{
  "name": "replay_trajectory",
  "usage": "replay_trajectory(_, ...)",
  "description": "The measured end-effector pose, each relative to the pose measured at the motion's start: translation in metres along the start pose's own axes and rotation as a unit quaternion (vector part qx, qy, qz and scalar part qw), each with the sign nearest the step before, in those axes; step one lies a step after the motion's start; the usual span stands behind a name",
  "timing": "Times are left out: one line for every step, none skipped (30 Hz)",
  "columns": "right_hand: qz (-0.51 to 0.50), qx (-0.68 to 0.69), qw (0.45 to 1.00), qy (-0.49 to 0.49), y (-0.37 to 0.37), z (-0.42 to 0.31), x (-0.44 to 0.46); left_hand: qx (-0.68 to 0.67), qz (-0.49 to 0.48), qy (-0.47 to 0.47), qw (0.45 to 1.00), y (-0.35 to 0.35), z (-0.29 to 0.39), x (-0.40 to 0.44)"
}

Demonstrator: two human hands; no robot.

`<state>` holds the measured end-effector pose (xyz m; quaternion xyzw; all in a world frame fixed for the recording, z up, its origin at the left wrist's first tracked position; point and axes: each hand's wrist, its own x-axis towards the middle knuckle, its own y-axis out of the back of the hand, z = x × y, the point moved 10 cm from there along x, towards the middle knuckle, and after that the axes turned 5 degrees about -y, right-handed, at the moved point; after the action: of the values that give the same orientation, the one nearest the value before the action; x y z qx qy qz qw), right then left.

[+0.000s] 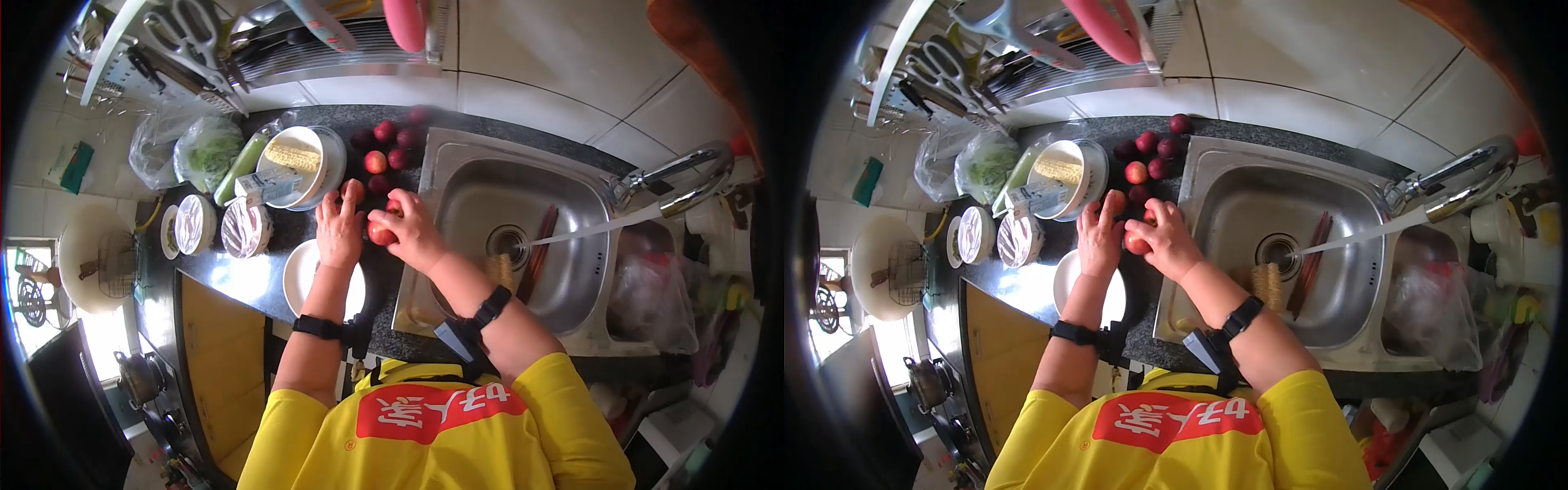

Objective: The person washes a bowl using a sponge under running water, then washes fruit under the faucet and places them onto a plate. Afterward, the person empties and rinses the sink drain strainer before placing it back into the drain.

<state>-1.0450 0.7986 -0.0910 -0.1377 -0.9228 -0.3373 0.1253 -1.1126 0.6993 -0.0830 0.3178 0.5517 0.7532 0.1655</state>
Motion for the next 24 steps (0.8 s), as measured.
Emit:
replay_trajectory(0.030, 0.112, 0.992, -0.047, 0.009, 0.010, -0.003, 0.008, -0.010, -0.010, 1.000, -0.005, 0.003, 0.002)
replay_trajectory(0.094, 0.137, 0.985, -0.035, 0.029, 0.014, -0.008, 0.043, -0.020, -0.017, 0.999, -0.010, 0.005, 0.004)
replay_trajectory(0.059, 0.348, 0.920, -0.170, 0.030, 0.039, -0.015, 0.052, -0.037, -0.010, 0.998, -0.013, 0.006, 0.007)
replay_trajectory(0.023, 0.537, 0.791, -0.293, 0.023, 0.054, -0.031, 0.061, -0.054, -0.002, 0.997, -0.013, 0.009, 0.010)
replay_trajectory(0.036, 0.642, 0.695, -0.323, 0.033, 0.066, -0.046, 0.063, -0.063, 0.002, 0.996, -0.013, 0.010, 0.011)
replay_trajectory(0.015, 0.684, 0.637, -0.356, 0.041, 0.080, -0.063, 0.067, -0.060, -0.010, 0.996, -0.015, 0.013, 0.011)
replay_trajectory(-0.037, 0.722, 0.560, -0.405, 0.044, 0.096, -0.088, 0.070, -0.064, -0.006, 0.995, -0.016, 0.013, 0.011)
replay_trajectory(-0.034, 0.750, 0.504, -0.426, 0.058, 0.104, -0.104, 0.072, -0.068, -0.002, 0.995, -0.018, 0.014, 0.011)
replay_trajectory(-0.013, 0.747, 0.503, -0.434, 0.070, 0.126, -0.121, 0.065, -0.067, 0.012, 0.996, -0.024, 0.006, 0.010)
replay_trajectory(0.008, 0.744, 0.502, -0.441, 0.077, 0.151, -0.139, 0.058, -0.077, 0.023, 0.995, -0.025, 0.004, 0.012)
replay_trajectory(0.029, 0.713, 0.524, -0.465, 0.085, 0.174, -0.155, 0.077, -0.083, 0.018, 0.993, -0.026, 0.007, 0.014)
replay_trajectory(0.048, 0.681, 0.545, -0.487, 0.089, 0.194, -0.170, 0.097, -0.089, 0.012, 0.991, -0.028, 0.009, 0.015)
replay_trajectory(0.095, 0.630, 0.560, -0.530, 0.090, 0.214, -0.184, 0.091, -0.093, 0.020, 0.991, -0.030, 0.008, 0.016)
replay_trajectory(0.101, 0.631, 0.558, -0.530, 0.091, 0.225, -0.189, 0.073, -0.087, 0.019, 0.993, -0.029, 0.009, 0.017)
replay_trajectory(0.078, 0.622, 0.567, -0.535, 0.089, 0.226, -0.191, 0.084, -0.094, 0.022, 0.992, -0.031, 0.010, 0.018)
replay_trajectory(0.054, 0.612, 0.575, -0.540, 0.088, 0.226, -0.192, 0.094, -0.100, 0.026, 0.990, -0.033, 0.011, 0.018)
replay_trajectory(0.066, 0.578, 0.582, -0.568, 0.087, 0.231, -0.198, 0.099, -0.099, 0.026, 0.990, -0.036, 0.010, 0.018)
replay_trajectory(0.069, 0.580, 0.580, -0.568, 0.086, 0.237, -0.200, 0.098, -0.101, 0.023, 0.990, -0.036, 0.011, 0.019)
replay_trajectory(0.052, 0.578, 0.574, -0.577, 0.080, 0.240, -0.201, 0.076, -0.100, 0.027, 0.992, -0.034, 0.010, 0.020)
replay_trajectory(0.034, 0.577, 0.567, -0.586, 0.074, 0.242, -0.204, 0.054, -0.099, 0.031, 0.993, -0.033, 0.010, 0.020)
replay_trajectory(0.037, 0.543, 0.591, -0.596, 0.076, 0.245, -0.204, 0.072, -0.074, 0.031, 0.994, -0.024, 0.017, 0.022)
replay_trajectory(0.037, 0.545, 0.589, -0.596, 0.076, 0.244, -0.203, 0.073, -0.075, 0.030, 0.994, -0.021, 0.025, 0.021)
replay_trajectory(0.046, 0.516, 0.599, -0.611, 0.080, 0.248, -0.206, 0.021, -0.018, 0.007, 1.000, -0.009, 0.042, 0.021)
replay_trajectory(0.054, 0.486, 0.608, -0.626, 0.084, 0.250, -0.208, -0.031, 0.040, -0.015, 0.999, 0.005, 0.064, 0.021)
